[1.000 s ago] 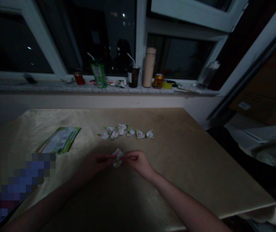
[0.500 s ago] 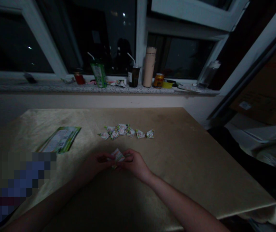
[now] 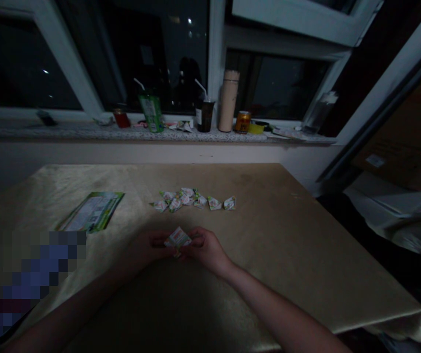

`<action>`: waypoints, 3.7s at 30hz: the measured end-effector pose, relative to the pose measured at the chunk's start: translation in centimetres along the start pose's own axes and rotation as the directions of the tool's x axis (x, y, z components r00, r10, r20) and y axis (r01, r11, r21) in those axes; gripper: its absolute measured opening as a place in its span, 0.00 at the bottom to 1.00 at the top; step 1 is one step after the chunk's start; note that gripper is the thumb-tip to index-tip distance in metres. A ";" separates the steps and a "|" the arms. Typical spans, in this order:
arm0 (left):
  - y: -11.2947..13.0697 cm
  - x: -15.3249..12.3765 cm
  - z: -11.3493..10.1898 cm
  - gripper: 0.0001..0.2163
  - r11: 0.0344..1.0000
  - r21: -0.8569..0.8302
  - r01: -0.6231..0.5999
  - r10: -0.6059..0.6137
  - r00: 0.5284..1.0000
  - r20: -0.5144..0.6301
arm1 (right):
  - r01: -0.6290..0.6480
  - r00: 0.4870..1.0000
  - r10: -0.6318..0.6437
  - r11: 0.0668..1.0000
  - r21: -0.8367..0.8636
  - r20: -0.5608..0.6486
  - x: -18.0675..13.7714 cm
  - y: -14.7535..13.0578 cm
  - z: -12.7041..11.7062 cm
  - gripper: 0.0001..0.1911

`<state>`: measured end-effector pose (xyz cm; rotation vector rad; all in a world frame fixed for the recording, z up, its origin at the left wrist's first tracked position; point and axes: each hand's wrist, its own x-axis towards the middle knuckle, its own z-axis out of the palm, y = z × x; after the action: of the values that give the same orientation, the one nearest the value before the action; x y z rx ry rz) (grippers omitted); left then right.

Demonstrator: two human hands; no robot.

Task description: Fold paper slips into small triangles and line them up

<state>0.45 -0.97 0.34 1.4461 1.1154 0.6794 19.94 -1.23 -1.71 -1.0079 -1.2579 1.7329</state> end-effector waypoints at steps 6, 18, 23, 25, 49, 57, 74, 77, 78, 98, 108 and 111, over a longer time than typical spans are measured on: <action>1.0 -0.5 0.6 0.16 0.988 0.134 0.074 -0.058 0.991 -0.121 | 0.010 0.999 -0.014 0.995 -0.103 -0.034 0.1 0.2 0.1 0.25; 0.9 -0.6 1.0 0.15 0.964 0.255 0.073 -0.053 0.995 -0.085 | 0.053 0.998 -0.058 0.988 -0.146 -0.036 0.1 0.2 0.4 0.22; 0.6 -0.4 1.1 0.15 0.955 0.289 0.063 -0.048 0.997 -0.058 | 0.102 0.994 -0.099 0.990 -0.093 0.040 0.1 0.4 0.1 0.22; 0.5 -0.3 1.1 0.15 0.953 0.296 0.058 -0.046 0.998 -0.050 | 0.116 0.991 -0.112 0.991 -0.073 0.067 0.1 0.4 0.1 0.22; 0.5 -0.3 0.7 0.16 0.971 0.236 0.050 -0.047 0.999 -0.017 | 0.279 0.960 -0.276 0.945 -0.170 0.040 1.0 -1.1 -1.9 0.16; 0.8 -0.5 0.6 0.16 0.964 0.262 0.035 -0.029 0.999 -0.027 | 0.239 0.971 -0.226 0.947 -0.216 0.082 1.0 -0.7 -1.7 0.16; 0.9 -0.7 0.6 0.14 0.892 0.451 -0.006 0.101 0.977 -0.187 | 0.534 0.784 -0.501 0.244 -0.809 0.367 -0.2 -2.0 -3.1 0.13; 0.6 -0.5 0.7 0.14 0.861 0.507 -0.039 0.149 0.973 -0.178 | 0.575 0.763 -0.441 0.127 -0.809 0.473 -0.6 -2.2 -3.1 0.11; 0.5 -0.5 0.8 0.14 0.839 0.541 -0.057 0.176 0.969 -0.171 | 0.575 0.764 -0.426 0.107 -0.811 0.485 -0.6 -2.2 -3.1 0.11; -0.9 -1.5 2.5 0.18 0.252 0.895 -0.367 0.308 0.908 0.285 | 0.510 0.799 -0.372 0.005 -0.860 0.472 -0.9 -1.8 -3.1 0.11; -0.2 -2.6 1.3 0.35 0.241 0.873 -0.425 0.244 0.897 0.369 | 0.496 0.813 -0.361 0.017 -0.868 0.458 -0.7 -1.3 -3.2 0.18; 0.0 -2.4 1.0 0.35 0.257 0.869 -0.423 0.239 0.899 0.367 | 0.490 0.813 -0.356 -0.011 -0.872 0.461 -0.8 -1.4 -3.0 0.20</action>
<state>0.41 -3.51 0.59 2.7939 1.0972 0.0763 23.18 -0.55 -0.84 -0.9455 -2.5861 0.1834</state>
